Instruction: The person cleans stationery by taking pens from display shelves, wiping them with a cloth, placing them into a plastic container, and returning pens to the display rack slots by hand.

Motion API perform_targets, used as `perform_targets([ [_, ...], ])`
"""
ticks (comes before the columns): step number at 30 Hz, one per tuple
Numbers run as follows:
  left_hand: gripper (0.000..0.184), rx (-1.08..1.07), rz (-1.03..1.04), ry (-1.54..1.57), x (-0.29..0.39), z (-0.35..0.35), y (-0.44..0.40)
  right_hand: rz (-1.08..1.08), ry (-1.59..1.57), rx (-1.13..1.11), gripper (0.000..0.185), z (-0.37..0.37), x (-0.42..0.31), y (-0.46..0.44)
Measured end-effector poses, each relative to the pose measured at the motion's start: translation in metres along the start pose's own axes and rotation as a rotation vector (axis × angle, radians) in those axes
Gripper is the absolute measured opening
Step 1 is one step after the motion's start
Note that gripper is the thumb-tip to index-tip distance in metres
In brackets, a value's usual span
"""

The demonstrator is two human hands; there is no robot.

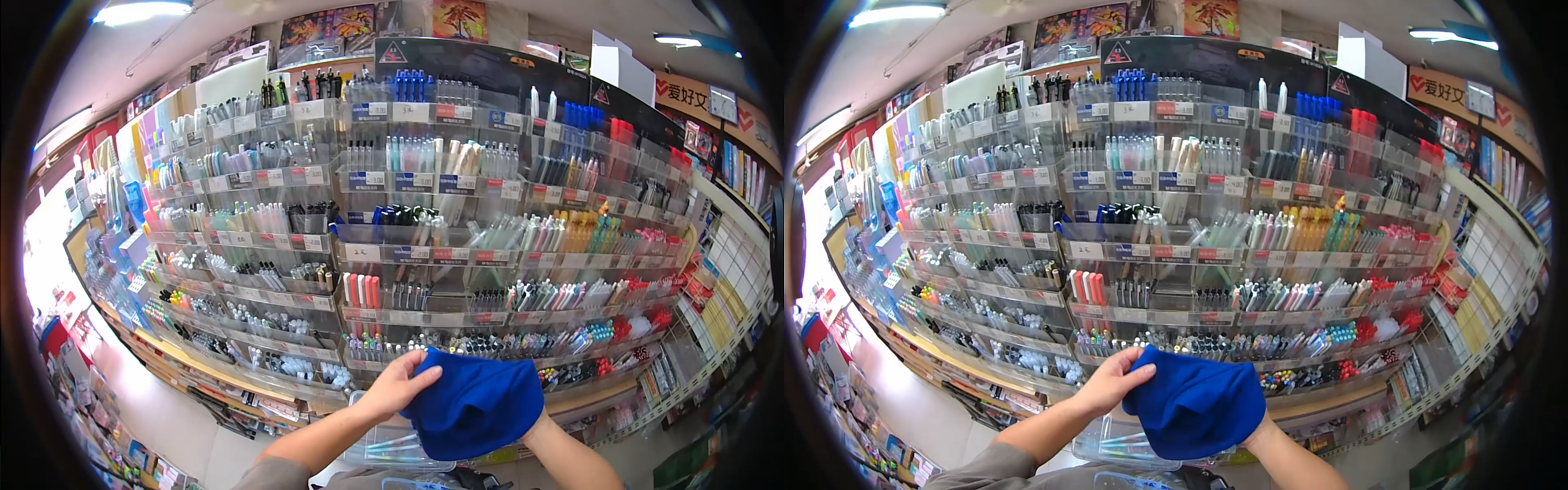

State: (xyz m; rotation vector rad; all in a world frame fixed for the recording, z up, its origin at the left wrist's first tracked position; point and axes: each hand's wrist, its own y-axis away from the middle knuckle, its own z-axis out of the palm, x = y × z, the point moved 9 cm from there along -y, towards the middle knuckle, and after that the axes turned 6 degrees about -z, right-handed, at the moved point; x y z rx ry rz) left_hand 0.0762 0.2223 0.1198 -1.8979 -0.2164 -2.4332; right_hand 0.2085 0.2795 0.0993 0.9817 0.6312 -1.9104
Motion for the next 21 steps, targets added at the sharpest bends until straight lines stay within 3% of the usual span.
perform_targets([
  [3,0.021,0.003,0.008,0.029,0.005,-0.003,0.000,0.015,-0.470,0.149,0.043,-0.042,0.018,0.004],
  [6,0.021,0.017,0.006,0.018,0.000,-0.007,-0.001,0.007,-0.480,0.158,0.044,-0.045,0.015,0.004],
  [12,0.013,-0.010,-0.028,-0.032,-0.021,-0.019,-0.007,-0.134,0.248,-0.059,0.039,0.006,-0.027,0.004],
  [15,0.010,-0.013,0.059,-0.012,-0.010,-0.013,-0.008,-0.194,0.520,-0.209,0.038,0.044,-0.038,0.004],
  [18,0.009,-0.027,0.050,-0.002,-0.014,-0.008,-0.008,-0.320,1.625,-0.401,0.037,0.059,-0.017,0.013],
  [21,0.009,-0.034,0.089,-0.061,-0.019,-0.007,-0.013,-0.125,0.879,-0.414,0.039,0.048,0.005,0.009],
])
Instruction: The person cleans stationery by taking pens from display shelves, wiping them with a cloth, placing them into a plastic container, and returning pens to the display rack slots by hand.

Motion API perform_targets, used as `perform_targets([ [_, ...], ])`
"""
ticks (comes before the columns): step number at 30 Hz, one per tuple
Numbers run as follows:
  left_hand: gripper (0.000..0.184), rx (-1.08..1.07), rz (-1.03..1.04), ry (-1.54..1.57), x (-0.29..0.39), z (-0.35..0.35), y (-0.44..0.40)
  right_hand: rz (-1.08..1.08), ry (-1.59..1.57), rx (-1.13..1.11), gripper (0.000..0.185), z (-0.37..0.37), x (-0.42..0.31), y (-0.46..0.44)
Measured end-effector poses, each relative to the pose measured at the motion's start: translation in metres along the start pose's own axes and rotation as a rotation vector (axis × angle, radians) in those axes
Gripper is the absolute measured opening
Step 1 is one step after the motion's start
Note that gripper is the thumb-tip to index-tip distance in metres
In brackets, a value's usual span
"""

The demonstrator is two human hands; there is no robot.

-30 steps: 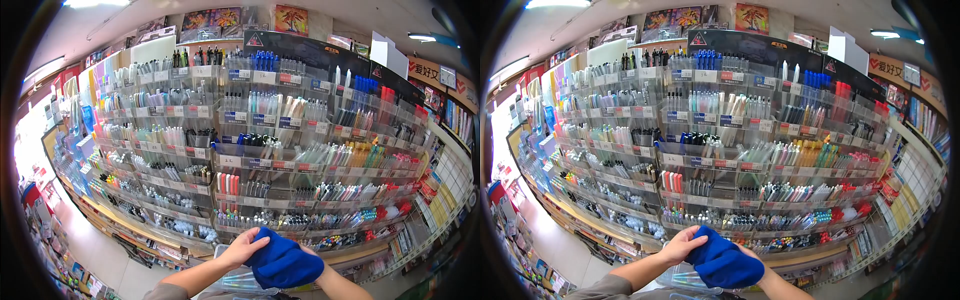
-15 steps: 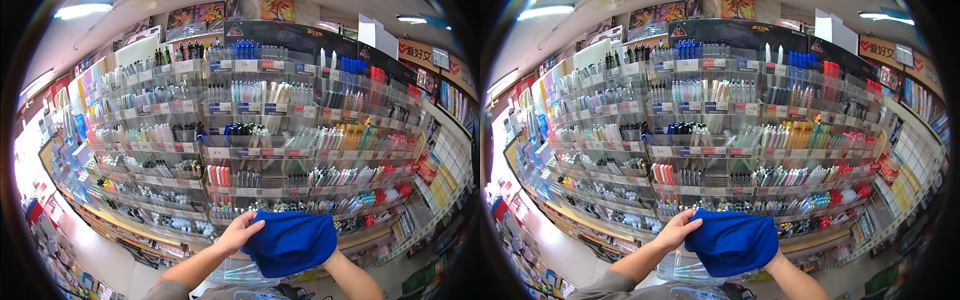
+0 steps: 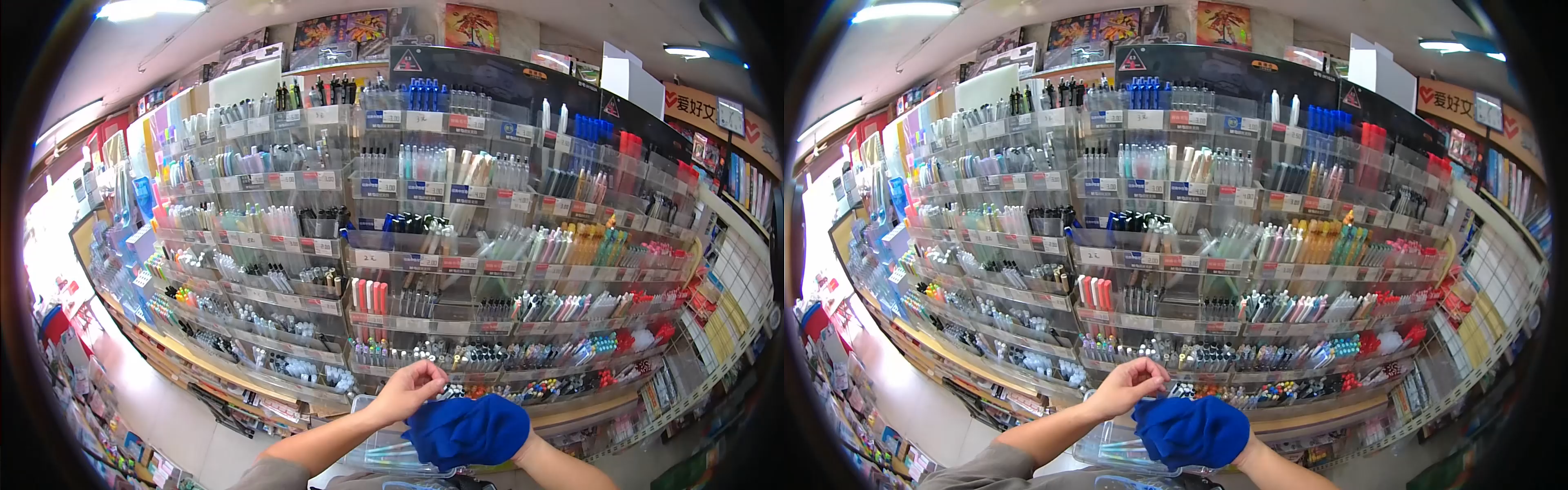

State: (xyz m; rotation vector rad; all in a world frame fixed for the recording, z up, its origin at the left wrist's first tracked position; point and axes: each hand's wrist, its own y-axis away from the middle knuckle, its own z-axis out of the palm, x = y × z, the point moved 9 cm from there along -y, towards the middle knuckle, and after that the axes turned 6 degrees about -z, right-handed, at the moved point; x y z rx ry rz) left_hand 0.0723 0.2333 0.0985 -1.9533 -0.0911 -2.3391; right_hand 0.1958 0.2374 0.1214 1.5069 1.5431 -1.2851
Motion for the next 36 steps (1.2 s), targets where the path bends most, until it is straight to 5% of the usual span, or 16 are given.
perform_targets([
  [1,0.009,0.005,0.020,-0.030,0.001,-0.001,0.000,0.058,-0.279,0.017,0.041,0.003,0.006,0.000],
  [2,0.009,0.007,0.038,-0.061,0.004,-0.001,0.001,-0.082,-0.016,0.087,0.041,-0.009,-0.002,0.000],
  [5,0.009,0.051,0.082,-0.199,0.024,0.000,-0.001,-0.031,0.012,0.051,0.041,-0.008,0.010,0.001],
  [8,0.009,0.120,0.452,-0.615,0.097,0.015,0.001,0.012,-0.048,-0.039,0.045,0.008,0.014,-0.002],
  [12,0.014,0.322,0.959,-1.134,0.187,0.038,-0.006,0.328,-0.965,0.101,0.046,0.016,0.024,-0.015],
  [14,0.020,0.397,1.076,-1.306,0.209,0.048,-0.030,0.134,-0.584,0.051,0.044,0.010,0.019,-0.018],
  [15,0.018,0.426,1.052,-1.398,0.212,0.052,-0.048,0.045,-0.393,0.053,0.044,0.007,0.017,-0.019],
  [19,0.014,0.475,0.913,-1.647,0.213,0.057,-0.101,0.157,-0.773,0.183,0.044,-0.003,0.014,-0.012],
  [24,0.013,0.430,0.799,-1.538,0.220,0.046,-0.119,0.076,-0.282,0.255,0.041,-0.025,0.011,0.001],
  [31,0.016,0.212,0.681,-1.431,0.232,0.032,-0.126,0.128,-0.618,0.338,0.041,-0.028,0.025,0.004],
  [36,0.012,0.340,0.736,-1.052,0.256,0.005,-0.116,0.097,-1.019,0.320,0.041,-0.025,0.023,0.004],
])
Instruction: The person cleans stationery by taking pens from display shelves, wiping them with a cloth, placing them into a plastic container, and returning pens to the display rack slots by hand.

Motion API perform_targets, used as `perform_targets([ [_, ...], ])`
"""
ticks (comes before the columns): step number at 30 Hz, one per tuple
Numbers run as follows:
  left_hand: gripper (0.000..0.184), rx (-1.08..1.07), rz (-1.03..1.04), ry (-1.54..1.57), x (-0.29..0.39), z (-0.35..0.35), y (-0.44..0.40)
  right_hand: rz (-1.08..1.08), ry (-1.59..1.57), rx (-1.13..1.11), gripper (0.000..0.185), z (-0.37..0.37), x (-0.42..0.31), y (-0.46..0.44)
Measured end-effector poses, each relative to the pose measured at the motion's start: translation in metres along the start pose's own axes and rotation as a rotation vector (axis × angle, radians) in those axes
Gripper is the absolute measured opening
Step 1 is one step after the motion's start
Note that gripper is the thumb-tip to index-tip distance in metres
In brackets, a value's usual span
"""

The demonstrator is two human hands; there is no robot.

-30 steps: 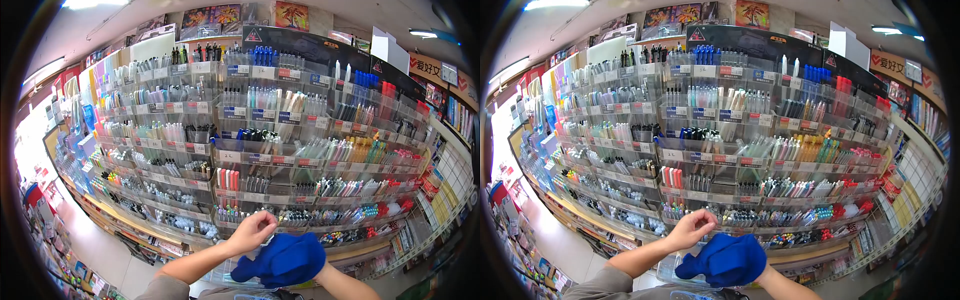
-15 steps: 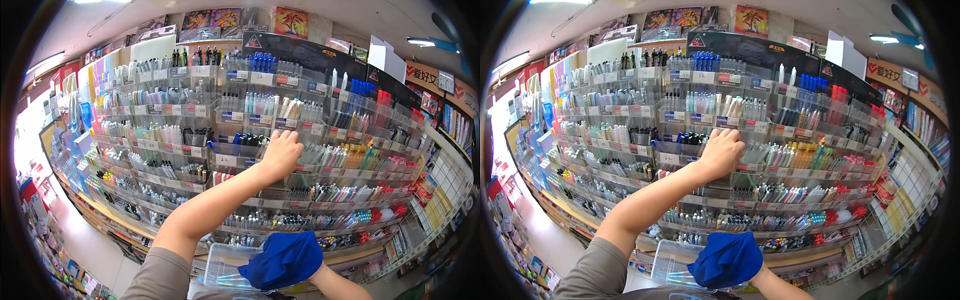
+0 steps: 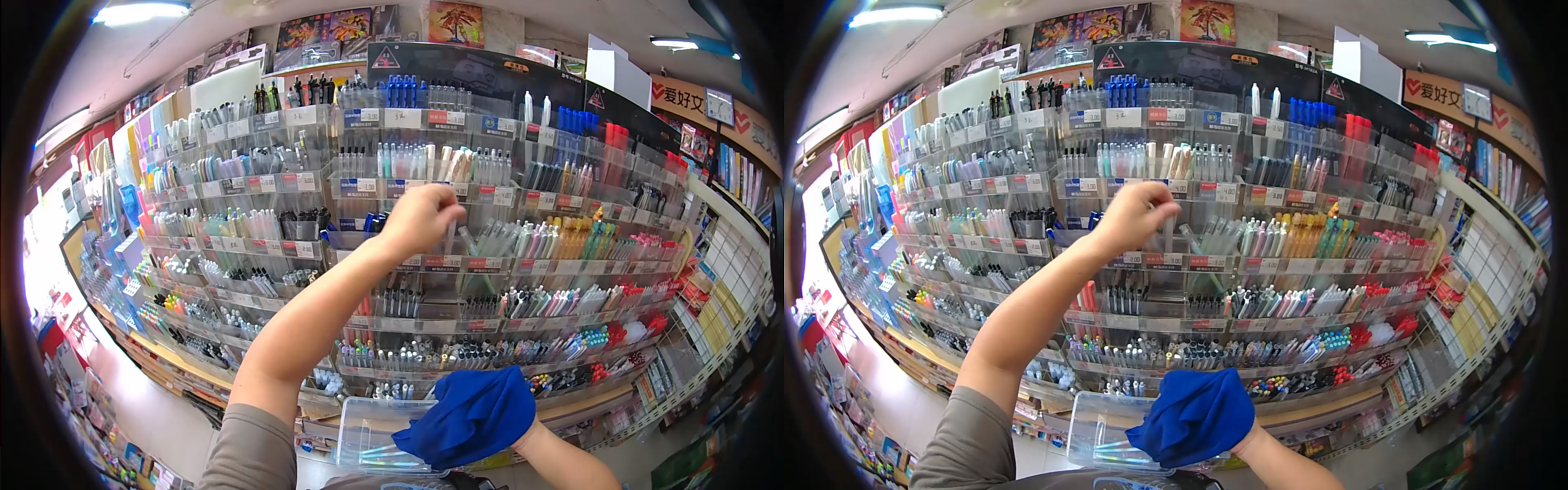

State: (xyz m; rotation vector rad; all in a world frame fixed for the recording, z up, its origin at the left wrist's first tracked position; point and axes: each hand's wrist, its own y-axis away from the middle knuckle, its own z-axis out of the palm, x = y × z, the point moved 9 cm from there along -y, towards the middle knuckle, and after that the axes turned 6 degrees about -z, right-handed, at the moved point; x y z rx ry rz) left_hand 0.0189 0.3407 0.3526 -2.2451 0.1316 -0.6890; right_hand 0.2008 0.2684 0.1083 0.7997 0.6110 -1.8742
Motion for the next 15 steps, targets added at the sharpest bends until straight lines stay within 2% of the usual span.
perform_targets([
  [5,0.013,0.128,-0.113,0.400,-0.021,-0.041,0.000,-0.044,0.263,0.039,0.046,-0.006,-0.006,-0.001],
  [8,0.015,0.184,-0.088,0.579,-0.021,-0.062,0.009,-0.041,0.032,0.054,0.052,0.008,-0.014,-0.002],
  [11,0.016,0.254,-0.049,0.561,-0.020,-0.080,0.024,-0.034,-0.020,0.122,0.057,-0.013,-0.011,-0.007],
  [15,0.017,0.338,-0.041,0.660,-0.017,-0.088,0.049,-0.038,-0.287,0.087,0.058,0.001,-0.019,-0.012],
])
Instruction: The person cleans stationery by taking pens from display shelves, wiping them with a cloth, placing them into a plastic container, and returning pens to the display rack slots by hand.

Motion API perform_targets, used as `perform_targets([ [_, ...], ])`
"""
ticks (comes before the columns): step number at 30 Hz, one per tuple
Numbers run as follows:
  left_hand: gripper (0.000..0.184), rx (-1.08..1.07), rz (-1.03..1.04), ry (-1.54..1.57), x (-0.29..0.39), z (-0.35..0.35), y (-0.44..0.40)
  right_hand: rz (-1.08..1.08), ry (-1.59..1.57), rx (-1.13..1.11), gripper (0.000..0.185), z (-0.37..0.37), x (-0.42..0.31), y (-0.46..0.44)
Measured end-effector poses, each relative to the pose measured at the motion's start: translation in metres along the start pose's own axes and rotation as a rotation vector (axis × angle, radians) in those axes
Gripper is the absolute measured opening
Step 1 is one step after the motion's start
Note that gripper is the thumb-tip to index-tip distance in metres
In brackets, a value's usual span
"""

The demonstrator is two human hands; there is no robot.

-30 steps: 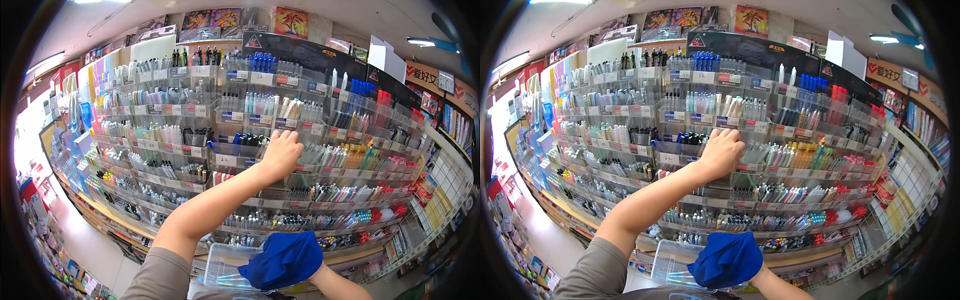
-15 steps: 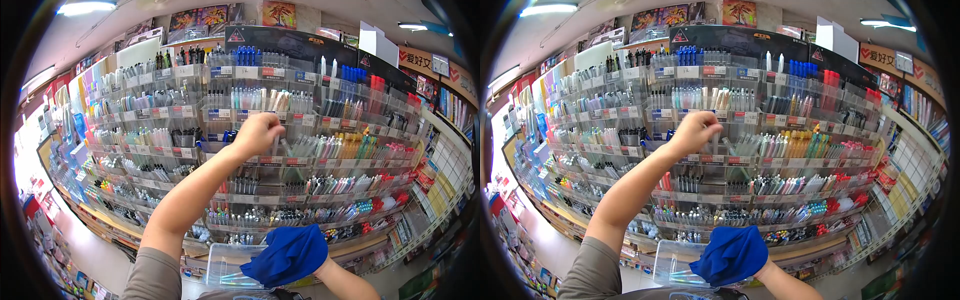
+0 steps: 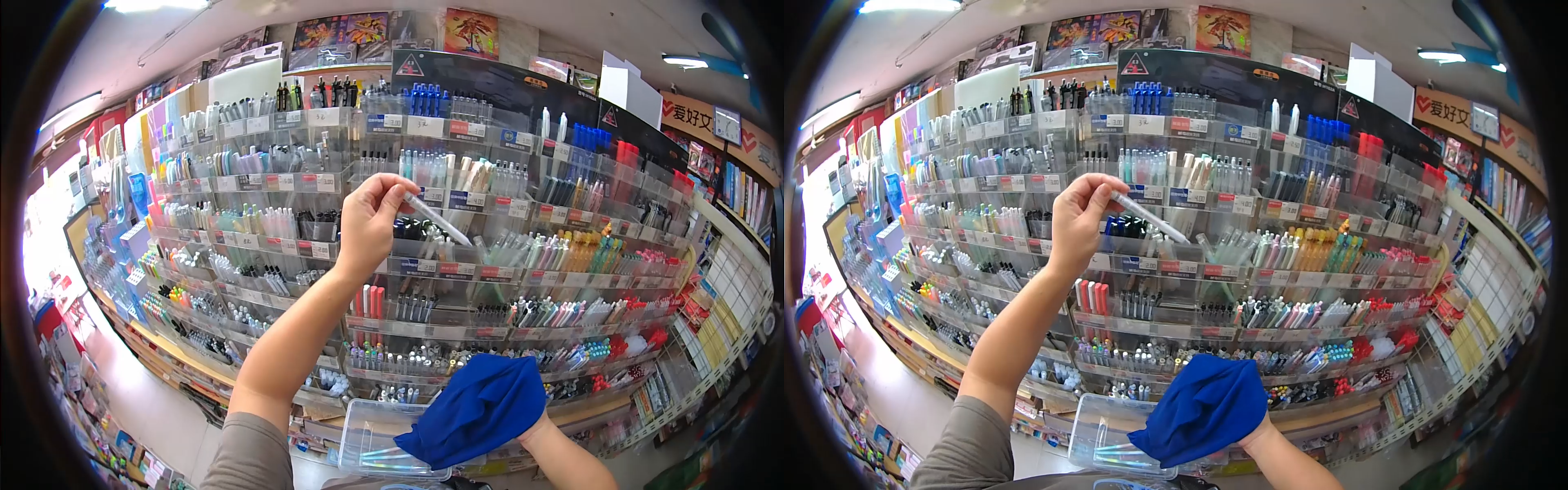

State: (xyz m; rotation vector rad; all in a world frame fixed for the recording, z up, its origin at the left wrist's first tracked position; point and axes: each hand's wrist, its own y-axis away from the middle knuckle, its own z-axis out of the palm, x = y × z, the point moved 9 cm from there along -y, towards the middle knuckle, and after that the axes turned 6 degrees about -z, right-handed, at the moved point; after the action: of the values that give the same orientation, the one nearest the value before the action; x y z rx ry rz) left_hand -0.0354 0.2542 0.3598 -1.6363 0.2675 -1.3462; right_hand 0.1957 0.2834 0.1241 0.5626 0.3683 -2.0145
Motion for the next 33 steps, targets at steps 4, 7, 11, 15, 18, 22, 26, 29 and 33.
perform_targets([
  [4,0.019,-0.048,-0.105,0.204,-0.011,-0.003,0.023,-0.010,-0.066,0.004,0.057,0.004,0.000,-0.006],
  [7,0.017,-0.157,-0.293,0.394,-0.034,0.013,0.050,-0.025,0.012,-0.076,0.054,0.012,0.002,-0.016],
  [11,0.016,-0.281,-0.384,0.343,-0.054,0.047,0.108,-0.088,0.702,-0.206,0.045,0.040,0.001,-0.024],
  [15,0.012,-0.390,-0.448,0.140,-0.070,0.085,0.196,0.123,0.012,0.153,0.033,0.007,0.042,-0.023],
  [18,0.011,-0.311,-0.557,0.307,-0.083,0.078,0.225,0.110,0.367,0.154,0.027,-0.013,0.047,-0.014],
  [22,0.011,-0.231,-0.541,0.362,-0.078,0.052,0.228,0.081,0.698,0.015,0.022,0.009,0.053,-0.006],
  [26,0.014,-0.079,-0.433,0.325,-0.055,0.020,0.210,0.084,0.779,-0.125,0.023,0.032,0.056,-0.006],
  [29,0.012,-0.056,-0.392,0.314,-0.048,0.009,0.211,0.050,0.782,-0.160,0.022,0.039,0.061,-0.007],
  [33,0.013,0.028,-0.365,0.318,-0.049,-0.004,0.214,0.040,0.822,-0.188,0.018,0.051,0.059,-0.006],
])
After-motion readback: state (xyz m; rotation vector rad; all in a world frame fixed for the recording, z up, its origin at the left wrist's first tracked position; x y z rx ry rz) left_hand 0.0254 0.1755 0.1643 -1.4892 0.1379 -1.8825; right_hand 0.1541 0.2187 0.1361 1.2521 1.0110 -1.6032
